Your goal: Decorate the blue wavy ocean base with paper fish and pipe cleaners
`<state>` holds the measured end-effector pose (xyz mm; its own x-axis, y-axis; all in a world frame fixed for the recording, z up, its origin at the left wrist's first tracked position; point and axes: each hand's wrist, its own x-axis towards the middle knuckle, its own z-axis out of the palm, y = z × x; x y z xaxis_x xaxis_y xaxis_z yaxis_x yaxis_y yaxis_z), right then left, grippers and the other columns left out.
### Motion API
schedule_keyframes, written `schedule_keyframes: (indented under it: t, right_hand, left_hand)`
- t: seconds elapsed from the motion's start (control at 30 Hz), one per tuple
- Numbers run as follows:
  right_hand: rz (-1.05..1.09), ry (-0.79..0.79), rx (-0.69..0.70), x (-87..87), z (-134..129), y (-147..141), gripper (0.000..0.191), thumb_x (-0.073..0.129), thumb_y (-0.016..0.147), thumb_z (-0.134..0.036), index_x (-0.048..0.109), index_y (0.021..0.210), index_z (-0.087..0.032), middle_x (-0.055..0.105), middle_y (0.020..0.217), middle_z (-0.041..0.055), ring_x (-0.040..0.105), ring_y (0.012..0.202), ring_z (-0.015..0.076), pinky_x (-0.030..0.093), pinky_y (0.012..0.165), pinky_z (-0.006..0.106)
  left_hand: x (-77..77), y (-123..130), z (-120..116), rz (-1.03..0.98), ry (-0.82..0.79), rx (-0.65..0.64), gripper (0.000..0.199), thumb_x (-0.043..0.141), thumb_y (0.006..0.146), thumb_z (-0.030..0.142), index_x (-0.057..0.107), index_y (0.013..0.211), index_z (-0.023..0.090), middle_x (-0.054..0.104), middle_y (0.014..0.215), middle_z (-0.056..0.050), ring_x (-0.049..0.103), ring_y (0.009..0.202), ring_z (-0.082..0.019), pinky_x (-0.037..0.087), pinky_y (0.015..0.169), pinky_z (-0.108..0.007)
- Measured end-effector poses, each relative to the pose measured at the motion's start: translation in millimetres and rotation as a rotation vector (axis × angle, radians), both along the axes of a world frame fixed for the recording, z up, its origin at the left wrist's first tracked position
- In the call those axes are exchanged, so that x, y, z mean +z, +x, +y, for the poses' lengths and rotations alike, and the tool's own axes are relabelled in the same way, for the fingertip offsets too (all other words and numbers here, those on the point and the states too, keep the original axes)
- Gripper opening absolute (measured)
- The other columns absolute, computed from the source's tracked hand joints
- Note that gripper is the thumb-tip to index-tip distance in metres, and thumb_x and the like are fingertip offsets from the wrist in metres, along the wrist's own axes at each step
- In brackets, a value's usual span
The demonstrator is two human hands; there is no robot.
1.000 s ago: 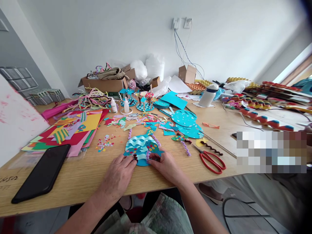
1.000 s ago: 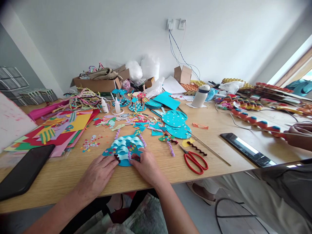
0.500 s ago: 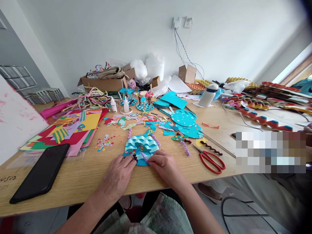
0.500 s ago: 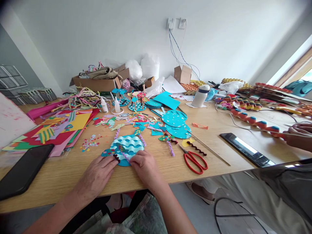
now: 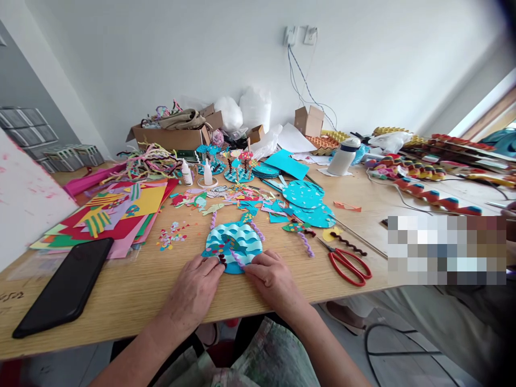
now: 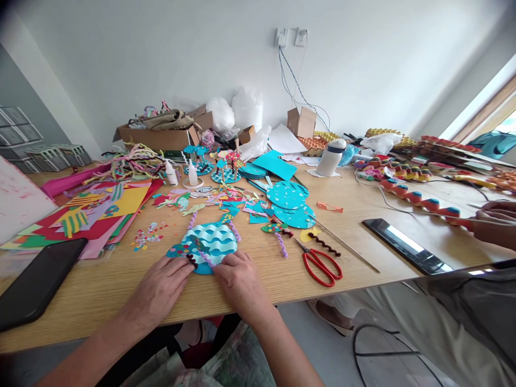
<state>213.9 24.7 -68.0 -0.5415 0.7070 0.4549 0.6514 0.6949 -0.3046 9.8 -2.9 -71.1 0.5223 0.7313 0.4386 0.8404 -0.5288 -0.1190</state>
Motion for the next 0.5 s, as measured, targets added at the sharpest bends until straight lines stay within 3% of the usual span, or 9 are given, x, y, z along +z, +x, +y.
schedule_keyframes:
  t: [0.3,0.5]
  right_hand:
    - [-0.090,0.079,-0.024,4.4,-3.0,-3.3,0.015,0.054,0.083,-0.018,0.067,0.075,-0.022,0.061,0.066,-0.0002,0.045,0.063,0.0128,0.028,0.065,0.027]
    - [-0.199,0.064,-0.038,10.6,-3.9,-5.6,0.019,0.055,0.082,-0.018,0.062,0.064,-0.021,0.058,0.062,0.0006,0.044,0.069,0.0152,0.025,0.065,0.028]
  left_hand:
    - [7.6,0.8,2.2,-0.016,-0.017,-0.033,0.023,0.039,0.085,0.009,0.059,0.091,0.016,0.062,0.089,-0.006,0.055,0.082,-0.021,0.049,0.074,-0.038]
    - [6.3,1.2,3.2,-0.030,-0.049,-0.026,0.024,0.038,0.084,0.008,0.060,0.093,0.015,0.062,0.090,-0.007,0.054,0.085,-0.022,0.048,0.078,-0.040]
